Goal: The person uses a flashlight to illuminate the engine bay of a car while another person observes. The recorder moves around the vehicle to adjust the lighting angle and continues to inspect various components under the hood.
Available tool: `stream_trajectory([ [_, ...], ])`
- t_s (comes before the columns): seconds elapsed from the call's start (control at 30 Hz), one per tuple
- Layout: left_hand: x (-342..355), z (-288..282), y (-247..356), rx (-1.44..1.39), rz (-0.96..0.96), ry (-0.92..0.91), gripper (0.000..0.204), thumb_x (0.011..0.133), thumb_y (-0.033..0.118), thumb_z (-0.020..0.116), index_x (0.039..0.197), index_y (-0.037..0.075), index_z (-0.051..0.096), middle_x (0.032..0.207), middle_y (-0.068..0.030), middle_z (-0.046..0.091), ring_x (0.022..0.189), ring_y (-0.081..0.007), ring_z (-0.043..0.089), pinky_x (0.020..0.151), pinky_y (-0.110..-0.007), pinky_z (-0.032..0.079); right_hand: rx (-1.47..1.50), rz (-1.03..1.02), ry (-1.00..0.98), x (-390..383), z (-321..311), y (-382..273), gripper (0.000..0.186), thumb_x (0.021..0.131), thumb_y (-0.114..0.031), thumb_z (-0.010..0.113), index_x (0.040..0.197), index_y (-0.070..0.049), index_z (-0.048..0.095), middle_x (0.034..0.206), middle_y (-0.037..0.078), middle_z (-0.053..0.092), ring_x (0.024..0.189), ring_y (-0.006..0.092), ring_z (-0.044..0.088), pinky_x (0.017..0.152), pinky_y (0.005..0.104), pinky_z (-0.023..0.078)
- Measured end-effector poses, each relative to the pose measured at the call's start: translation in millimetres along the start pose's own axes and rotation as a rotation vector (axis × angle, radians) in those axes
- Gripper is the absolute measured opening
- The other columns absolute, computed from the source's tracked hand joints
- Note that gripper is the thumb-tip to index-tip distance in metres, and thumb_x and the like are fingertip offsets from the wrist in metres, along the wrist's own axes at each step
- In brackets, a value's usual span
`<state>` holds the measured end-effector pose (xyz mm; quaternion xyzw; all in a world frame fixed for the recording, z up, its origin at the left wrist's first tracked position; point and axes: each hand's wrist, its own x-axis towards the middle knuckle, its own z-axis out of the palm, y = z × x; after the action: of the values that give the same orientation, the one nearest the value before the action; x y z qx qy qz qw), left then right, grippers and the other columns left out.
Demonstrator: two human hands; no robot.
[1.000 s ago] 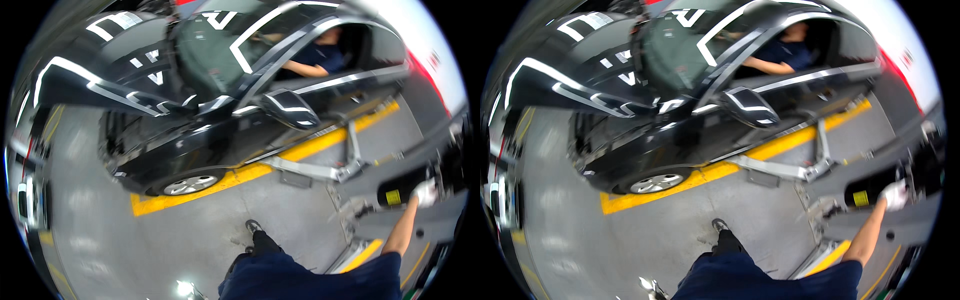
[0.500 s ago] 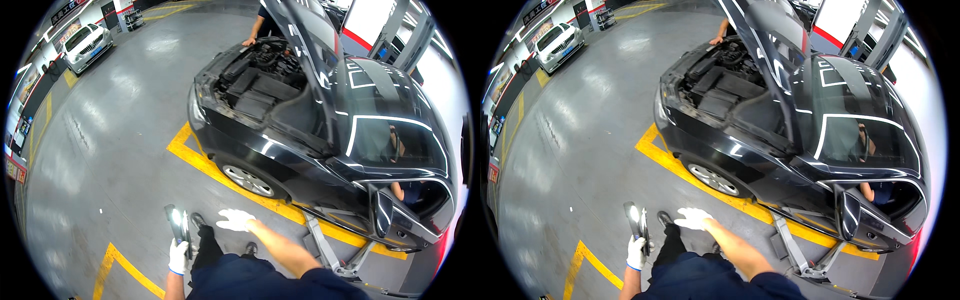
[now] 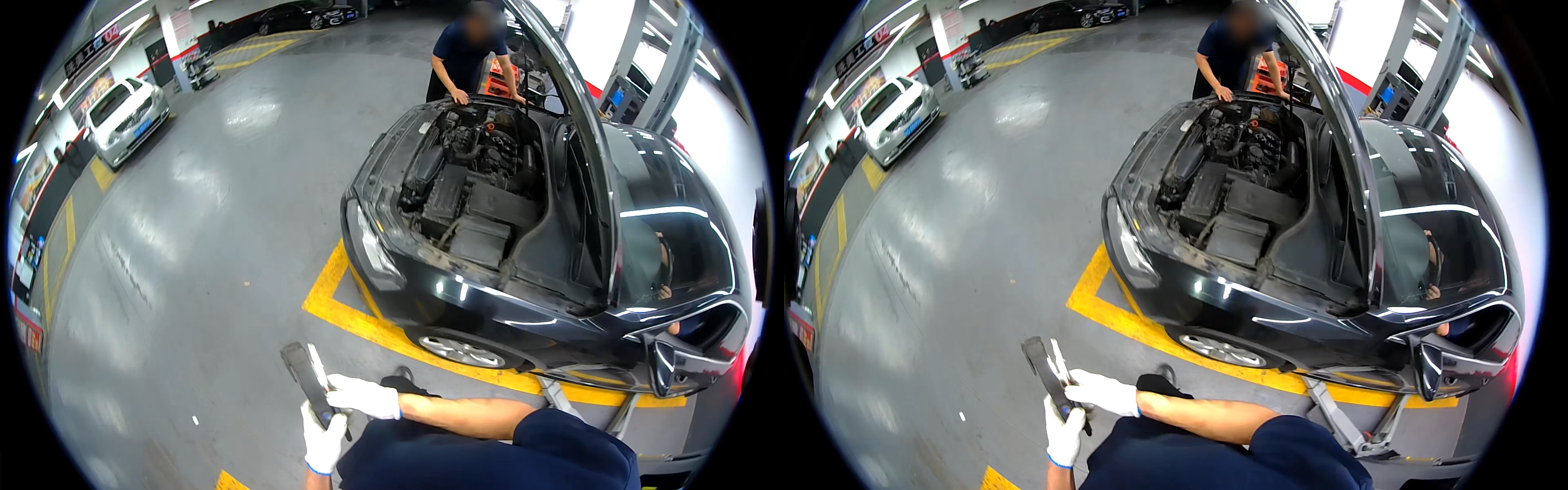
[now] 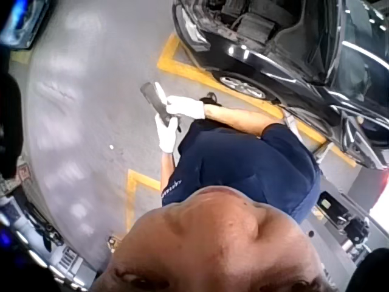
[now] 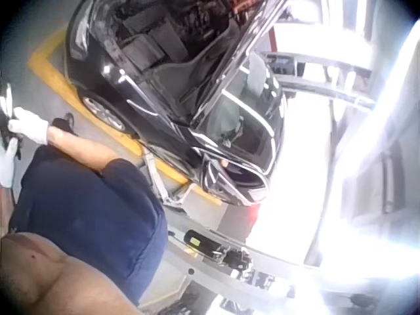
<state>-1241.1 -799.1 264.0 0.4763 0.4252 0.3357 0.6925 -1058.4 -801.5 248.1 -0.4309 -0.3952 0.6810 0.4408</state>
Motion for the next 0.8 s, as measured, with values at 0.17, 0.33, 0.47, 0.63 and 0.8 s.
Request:
stream_trajectory([
  [0.17, 121, -18, 29, -0.046, -0.008, -0.145, 0.062, 0.093, 0.010, 0.075, 0.143, -0.002, 0.041, 0.128, -0.0188, 0.062, 0.116, -0.0307, 0.069, 0.097, -0.045, 0.062, 0.209, -0.076, 0.059, 82, -68, -37, 0.034, 0.106, -0.031, 0.066, 0.131, -0.007, 0.064, 0.121, 0.004, 0.069, 0.108, 0.0116, 0.062, 0.096, 0.0286, 0.049],
  [0.33, 262, -33, 77, -0.028, 0.062, -0.038, 0.052, 0.091, 0.009, 0.073, 0.134, -0.001, 0.046, 0.122, -0.0154, 0.063, 0.114, -0.0280, 0.069, 0.101, -0.043, 0.059, 0.990, -0.206, 0.032, 198, -174, -59, 0.022, 0.106, -0.020, 0.062, 0.120, -0.004, 0.066, 0.120, 0.015, 0.070, 0.115, 0.0316, 0.068, 0.107, 0.0510, 0.054],
  [0.47, 366, -43, 128, -0.027, 0.075, 0.153, 0.053, 0.086, 0.000, 0.073, 0.132, 0.007, 0.048, 0.093, -0.0043, 0.061, 0.073, -0.0134, 0.061, 0.066, -0.027, 0.052, 1.088, -0.092, 0.177, 288, -263, -128, 0.026, 0.102, -0.017, 0.060, 0.125, -0.004, 0.061, 0.096, 0.016, 0.071, 0.089, 0.0363, 0.072, 0.088, 0.0597, 0.059],
  [0.63, 464, -80, 158, -0.083, 0.038, 0.152, 0.060, 0.091, 0.008, 0.073, 0.144, 0.006, 0.047, 0.091, -0.0041, 0.059, 0.071, -0.0134, 0.057, 0.067, -0.030, 0.052, 0.911, -0.045, 0.265, 365, -334, -188, 0.029, 0.099, -0.007, 0.065, 0.127, -0.011, 0.060, 0.095, 0.013, 0.070, 0.086, 0.0281, 0.072, 0.085, 0.0524, 0.064],
  [0.8, 583, -119, 155, -0.347, -0.104, 0.159, 0.060, 0.101, 0.034, 0.070, 0.151, 0.009, 0.048, 0.087, -0.0028, 0.057, 0.067, -0.0131, 0.053, 0.061, -0.029, 0.046, 0.818, 0.174, 0.516, 430, -412, -154, 0.023, 0.094, -0.004, 0.061, 0.117, -0.001, 0.060, 0.097, 0.018, 0.071, 0.078, 0.0307, 0.072, 0.076, 0.0514, 0.066],
])
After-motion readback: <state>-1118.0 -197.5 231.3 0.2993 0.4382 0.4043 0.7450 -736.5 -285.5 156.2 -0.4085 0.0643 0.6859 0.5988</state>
